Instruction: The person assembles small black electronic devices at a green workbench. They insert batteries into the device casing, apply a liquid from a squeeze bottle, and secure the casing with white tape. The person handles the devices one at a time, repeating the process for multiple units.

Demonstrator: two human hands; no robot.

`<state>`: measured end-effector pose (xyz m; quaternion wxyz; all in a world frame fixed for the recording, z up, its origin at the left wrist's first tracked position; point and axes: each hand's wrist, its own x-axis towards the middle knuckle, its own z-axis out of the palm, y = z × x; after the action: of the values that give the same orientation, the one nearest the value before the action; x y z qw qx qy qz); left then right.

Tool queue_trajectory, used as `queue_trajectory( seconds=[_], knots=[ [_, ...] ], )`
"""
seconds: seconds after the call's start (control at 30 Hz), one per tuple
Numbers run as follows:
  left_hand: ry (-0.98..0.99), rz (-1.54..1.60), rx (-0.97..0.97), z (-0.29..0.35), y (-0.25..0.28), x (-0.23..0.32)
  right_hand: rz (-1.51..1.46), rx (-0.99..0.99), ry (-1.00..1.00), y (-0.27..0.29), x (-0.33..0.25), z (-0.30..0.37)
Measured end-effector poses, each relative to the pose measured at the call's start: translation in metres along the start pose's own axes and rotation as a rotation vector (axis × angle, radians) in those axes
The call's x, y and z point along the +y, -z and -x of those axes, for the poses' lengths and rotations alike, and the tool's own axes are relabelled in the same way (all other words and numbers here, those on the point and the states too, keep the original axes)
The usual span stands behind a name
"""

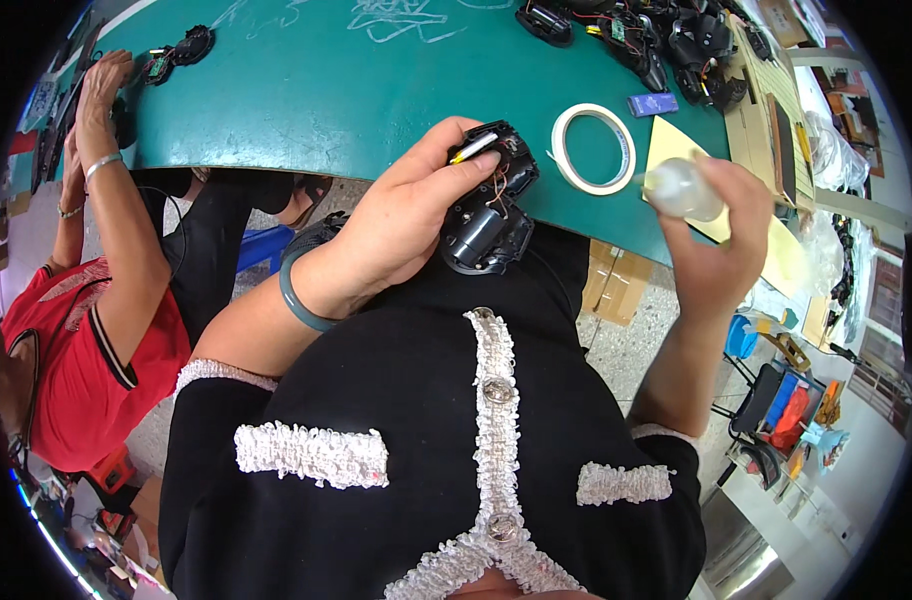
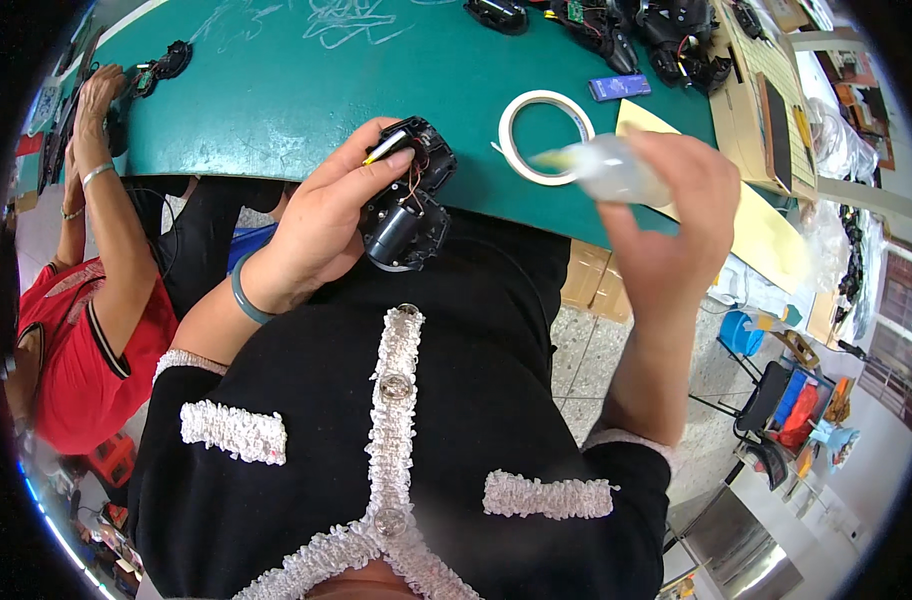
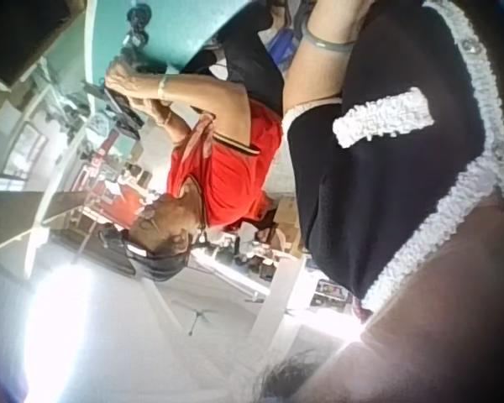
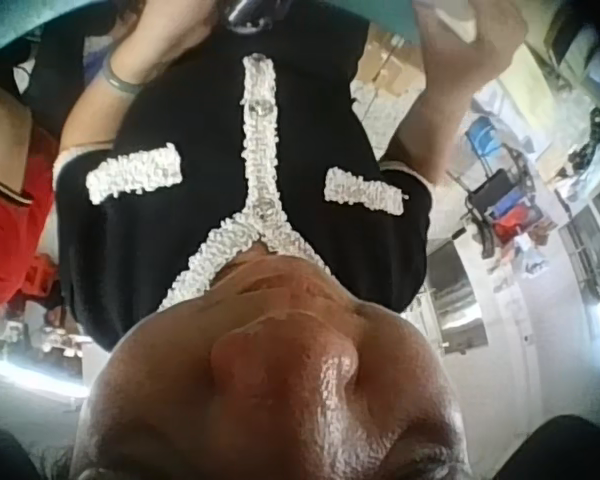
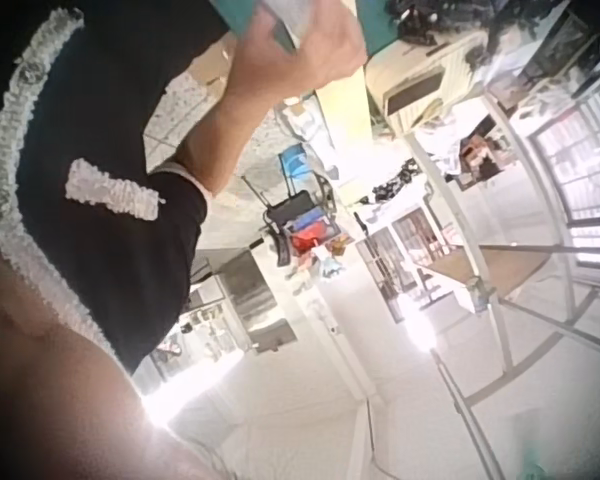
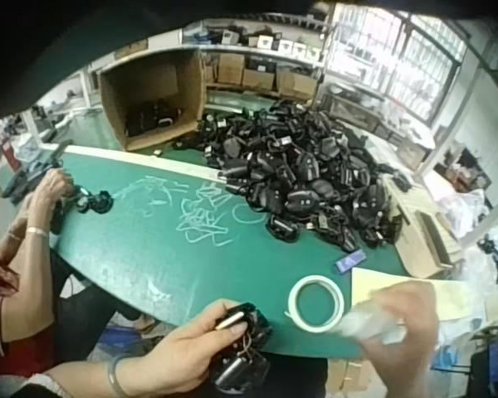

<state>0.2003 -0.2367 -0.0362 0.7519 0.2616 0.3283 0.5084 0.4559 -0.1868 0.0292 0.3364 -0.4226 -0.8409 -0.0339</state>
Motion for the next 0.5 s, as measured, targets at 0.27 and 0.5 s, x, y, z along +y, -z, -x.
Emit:
queue_trajectory(
  seconds=[0.27, 0.5],
  knots=[
    [0.054, 0.073, 0.036, -0.005, -0.009, 0.004, -0.503, 0.395, -0.781, -0.031, 0.130, 0.069],
    [-0.037, 0.139, 0.099, -0.010, -0.011, 0.004, -0.353, 0.521, -0.807, -0.025, 0.100, 0.090]
  ],
)
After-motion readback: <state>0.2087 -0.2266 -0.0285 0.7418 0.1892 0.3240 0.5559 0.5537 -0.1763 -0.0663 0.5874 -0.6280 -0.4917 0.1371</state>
